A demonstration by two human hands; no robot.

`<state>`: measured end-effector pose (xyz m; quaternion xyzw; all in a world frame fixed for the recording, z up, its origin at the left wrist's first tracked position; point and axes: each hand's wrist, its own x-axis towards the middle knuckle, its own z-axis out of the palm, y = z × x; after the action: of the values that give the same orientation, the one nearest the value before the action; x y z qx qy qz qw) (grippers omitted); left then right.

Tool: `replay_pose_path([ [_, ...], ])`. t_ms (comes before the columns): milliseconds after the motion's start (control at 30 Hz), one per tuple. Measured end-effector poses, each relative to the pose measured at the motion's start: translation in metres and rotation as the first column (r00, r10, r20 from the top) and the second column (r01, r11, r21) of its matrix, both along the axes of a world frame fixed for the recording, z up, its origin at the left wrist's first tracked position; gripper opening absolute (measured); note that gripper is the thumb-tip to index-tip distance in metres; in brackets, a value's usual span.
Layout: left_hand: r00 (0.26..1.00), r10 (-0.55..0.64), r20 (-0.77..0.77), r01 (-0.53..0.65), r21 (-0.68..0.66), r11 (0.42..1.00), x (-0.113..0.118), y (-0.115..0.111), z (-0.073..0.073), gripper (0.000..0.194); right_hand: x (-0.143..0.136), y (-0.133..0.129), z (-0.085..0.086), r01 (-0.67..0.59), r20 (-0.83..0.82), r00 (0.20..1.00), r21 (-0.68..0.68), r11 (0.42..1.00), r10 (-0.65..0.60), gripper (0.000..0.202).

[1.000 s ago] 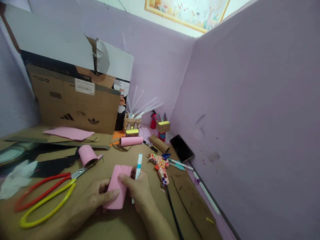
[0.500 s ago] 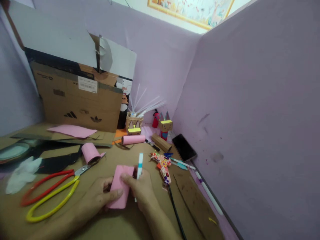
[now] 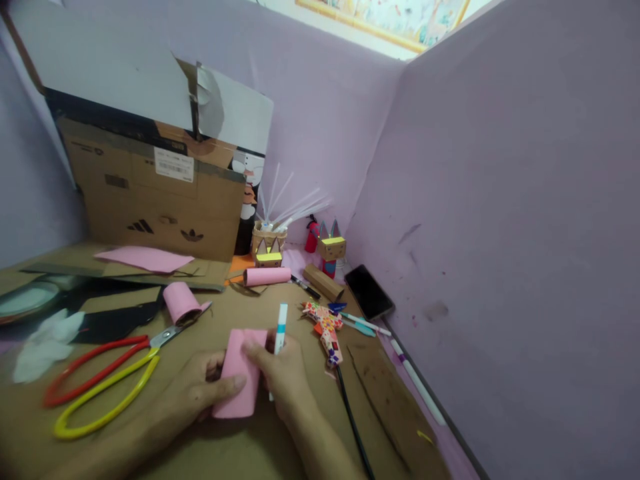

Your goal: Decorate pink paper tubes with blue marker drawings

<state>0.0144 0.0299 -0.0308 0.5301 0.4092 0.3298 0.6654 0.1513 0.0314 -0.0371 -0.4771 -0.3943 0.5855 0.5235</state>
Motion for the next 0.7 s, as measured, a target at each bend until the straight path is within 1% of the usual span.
replay_pose_path([
  [67,1.000,-0.003,0.020,0.003,-0.002,1.000,0.000,-0.001,0.000,0.040,-0.001,0.000,0.001,-0.003,0.039,0.999,-0.004,1.000,0.003,0.034],
  [100,1.000,0.013,0.008,-0.013,-0.004,1.000,0.000,-0.001,0.000,0.039,-0.001,0.001,0.002,0.007,0.057,0.998,-0.009,1.000,-0.007,0.034],
  [133,0.999,0.040,-0.013,-0.040,-0.006,0.999,0.000,-0.002,0.001,0.037,0.001,0.001,0.003,0.034,0.067,0.997,-0.012,0.999,-0.033,0.035],
  [200,0.993,0.100,-0.069,-0.101,-0.018,0.995,0.000,-0.003,0.003,0.036,0.007,0.003,0.008,0.137,0.046,0.989,0.003,0.991,-0.137,0.036],
  [267,0.984,0.136,-0.118,-0.140,-0.032,0.990,-0.001,-0.004,0.005,0.035,0.017,0.004,0.017,0.268,-0.064,0.962,0.048,0.962,-0.265,0.033],
  [333,0.980,0.137,-0.143,-0.143,-0.035,0.989,-0.001,-0.004,0.007,0.036,0.028,0.003,0.028,0.331,-0.259,0.919,0.097,0.939,-0.297,0.030],
  [367,0.979,0.134,-0.152,-0.141,-0.033,0.989,-0.001,-0.004,0.007,0.036,0.031,0.002,0.032,0.334,-0.326,0.901,0.102,0.937,-0.285,0.029],
  [433,0.980,0.122,-0.157,-0.128,-0.031,0.991,-0.001,-0.003,0.008,0.035,0.034,0.000,0.037,0.301,-0.368,0.897,0.103,0.948,-0.245,0.029],
  [500,0.983,0.107,-0.148,-0.112,-0.028,0.993,0.001,-0.002,0.008,0.033,0.030,-0.001,0.036,0.259,-0.325,0.921,0.097,0.961,-0.216,0.034],
  [567,0.984,0.109,-0.139,-0.115,-0.030,0.993,0.001,-0.002,0.008,0.031,0.024,-0.002,0.030,0.255,-0.257,0.941,0.113,0.960,-0.219,0.041],
  [633,0.977,0.144,-0.155,-0.151,-0.033,0.988,0.000,0.000,0.006,0.030,0.020,-0.002,0.024,0.236,-0.174,0.961,0.125,0.964,-0.213,0.042],
  [700,0.953,0.207,-0.220,-0.213,-0.001,0.977,-0.004,0.005,0.002,0.029,0.018,-0.003,0.020,0.146,-0.086,0.986,0.074,0.986,-0.140,0.041],
])
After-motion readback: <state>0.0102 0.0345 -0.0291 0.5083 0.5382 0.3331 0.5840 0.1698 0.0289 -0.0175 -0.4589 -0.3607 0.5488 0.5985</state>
